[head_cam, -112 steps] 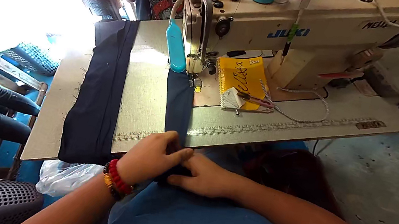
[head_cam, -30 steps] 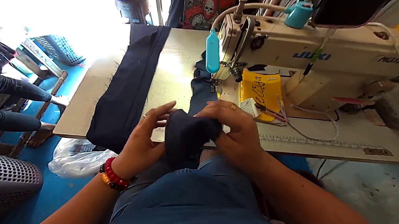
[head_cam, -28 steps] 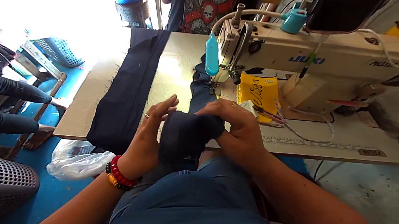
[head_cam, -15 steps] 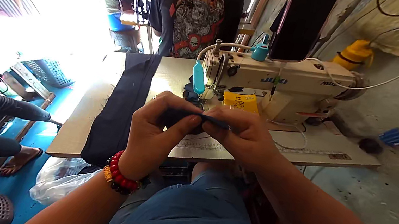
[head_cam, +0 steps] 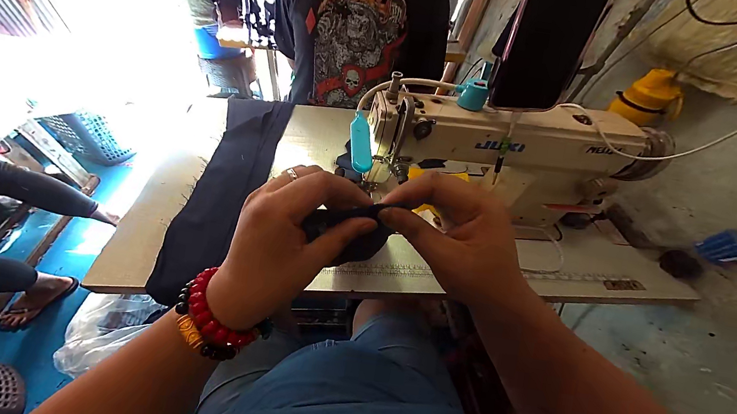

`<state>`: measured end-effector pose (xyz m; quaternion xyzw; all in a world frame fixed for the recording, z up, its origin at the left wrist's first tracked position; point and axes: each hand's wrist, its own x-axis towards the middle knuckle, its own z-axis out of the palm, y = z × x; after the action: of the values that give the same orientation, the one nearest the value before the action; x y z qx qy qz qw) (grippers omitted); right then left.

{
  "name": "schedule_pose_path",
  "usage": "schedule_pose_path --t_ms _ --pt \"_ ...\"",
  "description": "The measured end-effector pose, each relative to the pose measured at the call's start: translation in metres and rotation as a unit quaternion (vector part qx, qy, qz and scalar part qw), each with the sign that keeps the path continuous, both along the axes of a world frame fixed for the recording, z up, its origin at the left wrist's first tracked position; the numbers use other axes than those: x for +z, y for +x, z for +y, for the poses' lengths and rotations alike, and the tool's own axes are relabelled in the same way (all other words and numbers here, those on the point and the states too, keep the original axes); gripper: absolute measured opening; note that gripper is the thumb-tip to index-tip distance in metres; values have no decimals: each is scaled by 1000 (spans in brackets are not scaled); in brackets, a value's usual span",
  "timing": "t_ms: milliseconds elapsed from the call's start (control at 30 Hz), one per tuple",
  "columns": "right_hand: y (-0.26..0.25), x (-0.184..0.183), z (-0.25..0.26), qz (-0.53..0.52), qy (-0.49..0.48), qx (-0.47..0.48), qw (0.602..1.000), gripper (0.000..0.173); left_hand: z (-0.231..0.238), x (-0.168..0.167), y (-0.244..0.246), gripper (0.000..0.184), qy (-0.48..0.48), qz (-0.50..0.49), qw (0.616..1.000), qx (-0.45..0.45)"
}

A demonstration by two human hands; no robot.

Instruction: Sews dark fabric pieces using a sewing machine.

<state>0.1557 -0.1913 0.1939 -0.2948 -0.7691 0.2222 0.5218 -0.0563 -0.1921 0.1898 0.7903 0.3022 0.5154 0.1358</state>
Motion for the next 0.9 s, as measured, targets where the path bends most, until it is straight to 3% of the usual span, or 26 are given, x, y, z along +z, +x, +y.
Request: schedule_pose_path --t_ms 167,400,667,900 --pt "2 0 1 -9 10 -9 1000 4 2 4 -2 11 14 34 999 1" --pt "3 -6 1 -65 98 -58 991 9 2 3 -3 12 30 49 998 -2" --pt "12 0 2 -67 150 -23 986 16 -4 9 -4 19 85 89 992 6" --pt "20 3 -13 -148 284 -61 945 11 -16 11 -4 22 147 142 979 16"
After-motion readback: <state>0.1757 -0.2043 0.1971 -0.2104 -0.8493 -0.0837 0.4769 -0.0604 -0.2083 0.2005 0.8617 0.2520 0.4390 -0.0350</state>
